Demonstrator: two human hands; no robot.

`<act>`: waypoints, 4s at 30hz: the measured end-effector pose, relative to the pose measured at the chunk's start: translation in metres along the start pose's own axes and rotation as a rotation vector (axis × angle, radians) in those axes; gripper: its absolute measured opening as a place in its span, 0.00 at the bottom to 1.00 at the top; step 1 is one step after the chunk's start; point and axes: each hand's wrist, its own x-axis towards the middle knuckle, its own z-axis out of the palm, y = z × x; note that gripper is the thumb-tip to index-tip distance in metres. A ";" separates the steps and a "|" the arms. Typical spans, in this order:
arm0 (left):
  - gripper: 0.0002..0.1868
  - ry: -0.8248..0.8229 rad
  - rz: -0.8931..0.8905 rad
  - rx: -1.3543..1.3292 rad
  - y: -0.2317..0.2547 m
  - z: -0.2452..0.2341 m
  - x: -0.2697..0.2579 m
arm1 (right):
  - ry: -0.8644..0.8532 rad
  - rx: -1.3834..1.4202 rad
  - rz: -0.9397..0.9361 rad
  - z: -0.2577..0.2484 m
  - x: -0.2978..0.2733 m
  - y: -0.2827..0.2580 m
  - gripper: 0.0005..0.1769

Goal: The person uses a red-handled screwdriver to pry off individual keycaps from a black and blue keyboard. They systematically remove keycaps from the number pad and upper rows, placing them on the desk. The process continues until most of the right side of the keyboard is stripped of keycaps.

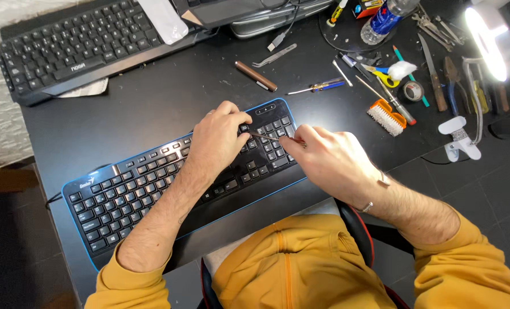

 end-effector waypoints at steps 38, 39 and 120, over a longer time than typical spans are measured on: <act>0.14 0.032 -0.018 -0.053 -0.008 0.001 0.003 | -0.313 -0.037 -0.070 -0.002 0.043 -0.013 0.13; 0.14 0.028 -0.016 -0.063 -0.009 0.002 0.004 | -0.283 -0.051 -0.057 0.003 0.036 -0.016 0.13; 0.26 -0.106 0.044 0.007 -0.027 -0.031 -0.002 | 0.446 0.557 0.448 0.141 -0.095 -0.016 0.09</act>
